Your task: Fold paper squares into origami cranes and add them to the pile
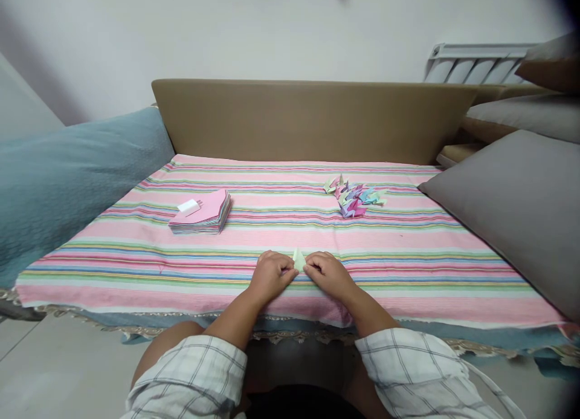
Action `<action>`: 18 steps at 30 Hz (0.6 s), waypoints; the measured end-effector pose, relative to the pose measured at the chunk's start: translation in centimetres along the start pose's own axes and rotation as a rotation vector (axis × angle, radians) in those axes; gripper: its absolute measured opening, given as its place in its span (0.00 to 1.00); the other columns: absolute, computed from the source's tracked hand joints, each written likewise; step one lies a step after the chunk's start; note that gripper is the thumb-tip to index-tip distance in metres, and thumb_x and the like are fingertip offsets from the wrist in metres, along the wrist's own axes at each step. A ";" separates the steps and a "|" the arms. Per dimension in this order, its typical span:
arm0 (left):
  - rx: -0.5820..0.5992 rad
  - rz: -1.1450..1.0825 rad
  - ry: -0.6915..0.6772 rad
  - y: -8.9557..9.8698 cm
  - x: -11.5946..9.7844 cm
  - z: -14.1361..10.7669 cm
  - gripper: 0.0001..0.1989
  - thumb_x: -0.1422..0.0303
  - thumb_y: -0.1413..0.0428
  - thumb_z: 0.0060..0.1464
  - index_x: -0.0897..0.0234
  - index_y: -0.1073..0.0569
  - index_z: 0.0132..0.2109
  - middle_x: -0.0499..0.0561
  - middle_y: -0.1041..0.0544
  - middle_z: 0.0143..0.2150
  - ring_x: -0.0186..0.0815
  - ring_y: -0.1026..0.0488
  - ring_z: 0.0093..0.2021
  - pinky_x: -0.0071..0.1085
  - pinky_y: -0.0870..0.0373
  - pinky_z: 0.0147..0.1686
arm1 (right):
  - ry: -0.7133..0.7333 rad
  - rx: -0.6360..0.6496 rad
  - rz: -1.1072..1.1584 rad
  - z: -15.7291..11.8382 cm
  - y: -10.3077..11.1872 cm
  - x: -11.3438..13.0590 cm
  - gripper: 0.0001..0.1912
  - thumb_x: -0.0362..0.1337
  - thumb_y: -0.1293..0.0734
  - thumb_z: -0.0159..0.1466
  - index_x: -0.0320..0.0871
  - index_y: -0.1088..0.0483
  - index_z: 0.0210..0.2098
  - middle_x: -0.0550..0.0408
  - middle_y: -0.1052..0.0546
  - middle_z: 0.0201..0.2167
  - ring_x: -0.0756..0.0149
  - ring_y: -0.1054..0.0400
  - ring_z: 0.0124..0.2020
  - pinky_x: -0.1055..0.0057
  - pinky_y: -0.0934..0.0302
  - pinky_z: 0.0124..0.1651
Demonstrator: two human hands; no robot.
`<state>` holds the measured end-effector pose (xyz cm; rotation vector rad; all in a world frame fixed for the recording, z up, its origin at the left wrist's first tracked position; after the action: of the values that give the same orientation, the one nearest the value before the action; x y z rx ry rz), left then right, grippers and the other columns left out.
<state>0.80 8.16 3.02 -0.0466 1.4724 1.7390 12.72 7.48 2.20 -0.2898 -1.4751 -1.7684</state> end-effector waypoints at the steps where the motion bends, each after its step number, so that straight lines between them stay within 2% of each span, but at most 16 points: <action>1: -0.005 0.001 0.010 0.0 0.1 0.0 0.07 0.65 0.43 0.49 0.60 0.27 0.25 0.47 0.22 0.34 0.36 0.29 0.38 0.35 0.41 0.45 | -0.010 -0.014 -0.007 0.0 0.0 -0.1 0.08 0.35 0.37 0.60 0.44 0.31 0.25 0.55 0.24 0.34 0.65 0.33 0.39 0.67 0.43 0.45; 8: -0.065 0.027 0.080 0.1 0.5 0.1 0.12 0.64 0.46 0.52 0.60 0.26 0.22 0.49 0.21 0.36 0.37 0.29 0.39 0.37 0.40 0.45 | -0.081 -0.067 -0.036 -0.1 0.1 -0.3 0.12 0.38 0.39 0.61 0.44 0.31 0.23 0.53 0.25 0.35 0.64 0.35 0.39 0.66 0.44 0.46; 18: -0.123 0.093 0.212 0.2 1.1 0.1 0.09 0.63 0.42 0.46 0.58 0.24 0.21 0.47 0.22 0.38 0.40 0.31 0.42 0.41 0.42 0.47 | -0.130 -0.169 -0.169 -0.2 -0.2 -0.4 0.10 0.36 0.37 0.58 0.44 0.37 0.21 0.54 0.29 0.29 0.63 0.37 0.36 0.68 0.44 0.43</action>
<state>-0.01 8.83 2.64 -0.2368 1.5366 1.9473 12.93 7.45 1.73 -0.3825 -1.4790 -2.0486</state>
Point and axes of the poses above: each hand's wrist, its own z-axis towards the middle knuckle, its own y-axis out of the back of the hand, x = y × z, the point moved 9 cm from there along z, towards the middle knuckle
